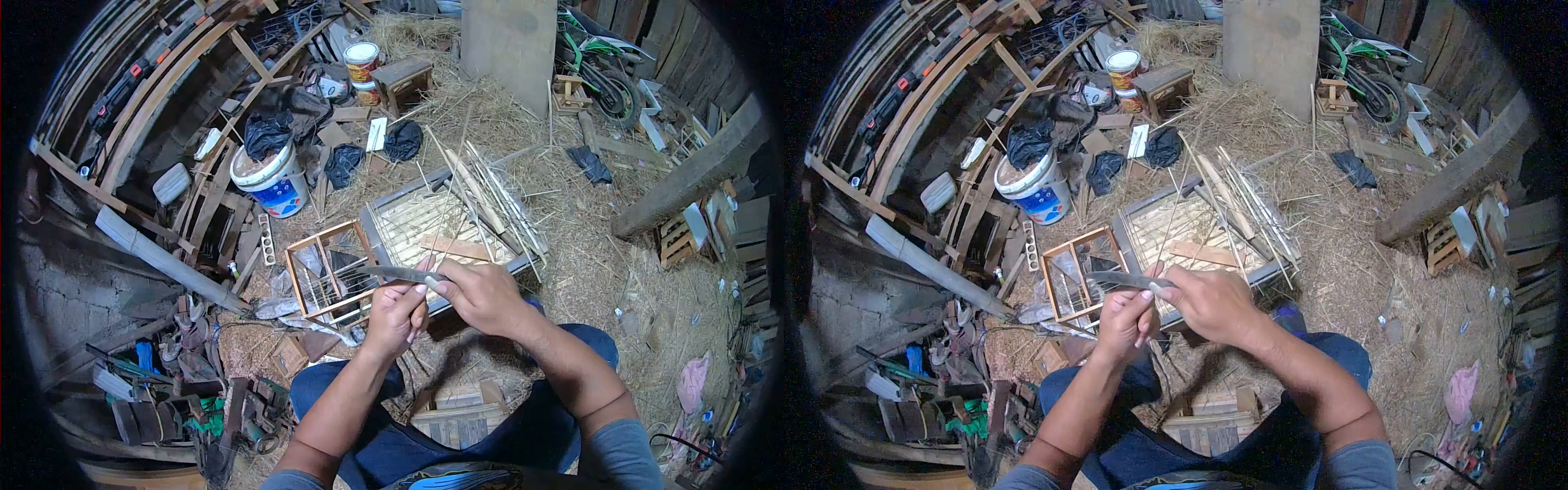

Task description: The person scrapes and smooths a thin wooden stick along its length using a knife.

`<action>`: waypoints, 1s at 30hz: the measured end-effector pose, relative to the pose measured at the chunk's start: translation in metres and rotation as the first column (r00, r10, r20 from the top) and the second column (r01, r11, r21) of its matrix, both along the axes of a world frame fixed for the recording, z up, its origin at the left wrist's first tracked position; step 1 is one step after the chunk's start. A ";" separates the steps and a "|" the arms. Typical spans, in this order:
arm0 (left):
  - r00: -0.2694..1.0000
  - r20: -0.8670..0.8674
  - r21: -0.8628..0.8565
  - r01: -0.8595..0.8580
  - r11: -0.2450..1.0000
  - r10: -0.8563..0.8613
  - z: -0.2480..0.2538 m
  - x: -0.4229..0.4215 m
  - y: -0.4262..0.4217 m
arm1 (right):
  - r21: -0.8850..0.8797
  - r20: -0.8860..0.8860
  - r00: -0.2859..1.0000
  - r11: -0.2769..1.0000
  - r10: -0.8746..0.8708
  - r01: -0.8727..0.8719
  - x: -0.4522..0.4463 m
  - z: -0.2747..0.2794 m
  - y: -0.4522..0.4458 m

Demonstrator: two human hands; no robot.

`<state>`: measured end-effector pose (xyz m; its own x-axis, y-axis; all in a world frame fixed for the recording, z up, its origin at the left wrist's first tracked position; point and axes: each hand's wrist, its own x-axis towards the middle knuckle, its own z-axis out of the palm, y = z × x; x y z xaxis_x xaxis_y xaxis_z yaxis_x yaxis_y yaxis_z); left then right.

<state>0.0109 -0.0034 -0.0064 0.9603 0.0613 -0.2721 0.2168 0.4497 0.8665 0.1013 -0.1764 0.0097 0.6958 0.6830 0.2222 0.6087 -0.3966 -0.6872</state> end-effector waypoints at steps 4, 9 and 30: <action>1.000 0.003 -0.044 0.007 0.999 -0.007 0.002 0.001 -0.004 | 0.031 0.174 0.985 0.999 0.005 -0.010 0.008 0.000 -0.006; 1.000 -0.006 -0.029 0.019 0.999 -0.019 0.011 -0.001 -0.006 | -0.132 0.095 0.971 0.964 -0.220 0.232 0.033 0.005 -0.020; 0.999 -0.002 -0.013 -0.035 0.999 0.035 0.006 0.003 -0.008 | -0.115 0.173 0.968 0.973 -0.181 0.202 0.025 0.009 -0.018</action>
